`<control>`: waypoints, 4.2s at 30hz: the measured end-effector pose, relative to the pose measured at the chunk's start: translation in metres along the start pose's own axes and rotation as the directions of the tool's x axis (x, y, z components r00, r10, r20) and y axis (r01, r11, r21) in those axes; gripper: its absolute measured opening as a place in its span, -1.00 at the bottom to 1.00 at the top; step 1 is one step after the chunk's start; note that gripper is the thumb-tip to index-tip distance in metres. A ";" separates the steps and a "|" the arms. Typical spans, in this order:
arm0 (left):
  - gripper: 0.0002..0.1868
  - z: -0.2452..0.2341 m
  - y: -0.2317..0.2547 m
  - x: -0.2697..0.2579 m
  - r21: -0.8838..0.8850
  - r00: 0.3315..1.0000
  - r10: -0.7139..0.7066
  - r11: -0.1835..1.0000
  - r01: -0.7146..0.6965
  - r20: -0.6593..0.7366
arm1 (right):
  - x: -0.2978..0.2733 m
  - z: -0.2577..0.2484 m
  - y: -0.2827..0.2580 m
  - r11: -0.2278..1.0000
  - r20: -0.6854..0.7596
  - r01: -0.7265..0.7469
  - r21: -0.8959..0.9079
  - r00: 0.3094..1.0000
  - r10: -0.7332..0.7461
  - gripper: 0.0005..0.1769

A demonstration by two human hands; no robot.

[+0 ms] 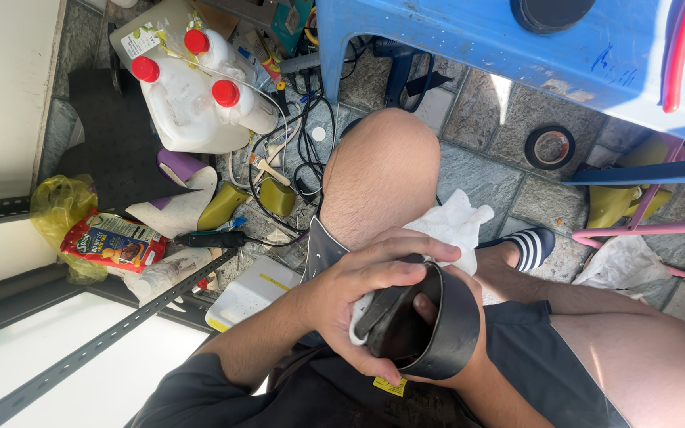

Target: The person uses a heat gun to warm a black shoe sole, then wipes it with a cloth. They press and smooth the sole edges by hand, inspect the fit, and use a hammer to tap the sole into place.

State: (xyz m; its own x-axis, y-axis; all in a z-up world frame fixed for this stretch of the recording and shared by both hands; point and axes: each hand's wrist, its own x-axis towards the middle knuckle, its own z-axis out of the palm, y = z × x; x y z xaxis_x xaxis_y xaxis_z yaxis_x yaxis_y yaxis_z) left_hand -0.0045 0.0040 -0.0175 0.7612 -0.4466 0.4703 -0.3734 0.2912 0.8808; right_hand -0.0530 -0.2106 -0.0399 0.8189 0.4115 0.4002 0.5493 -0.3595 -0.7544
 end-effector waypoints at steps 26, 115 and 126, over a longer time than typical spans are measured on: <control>-0.18 0.021 -0.008 0.060 -0.023 0.951 -0.308 0.951 0.308 0.009 | -0.030 -0.036 -0.013 0.915 0.132 -0.313 -0.254 0.926 0.353 0.10; -0.83 0.106 -0.018 0.134 0.594 0.993 -0.062 0.804 -0.013 0.105 | -0.022 -0.146 0.071 0.951 -0.451 -0.188 0.244 0.846 0.283 -0.78; -0.88 0.100 -0.009 0.105 0.576 0.960 -0.275 0.793 0.198 0.048 | -0.037 -0.134 0.079 0.979 -0.559 -0.126 0.162 0.806 0.196 -0.69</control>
State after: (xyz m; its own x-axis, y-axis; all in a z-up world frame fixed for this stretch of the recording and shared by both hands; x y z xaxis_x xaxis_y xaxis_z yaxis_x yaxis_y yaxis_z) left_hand 0.0256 -0.1303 0.0291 0.8081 -0.5497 0.2119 -0.4506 -0.3451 0.8233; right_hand -0.0176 -0.3664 -0.0442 0.8608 -0.2068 0.4650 0.4072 -0.2682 -0.8731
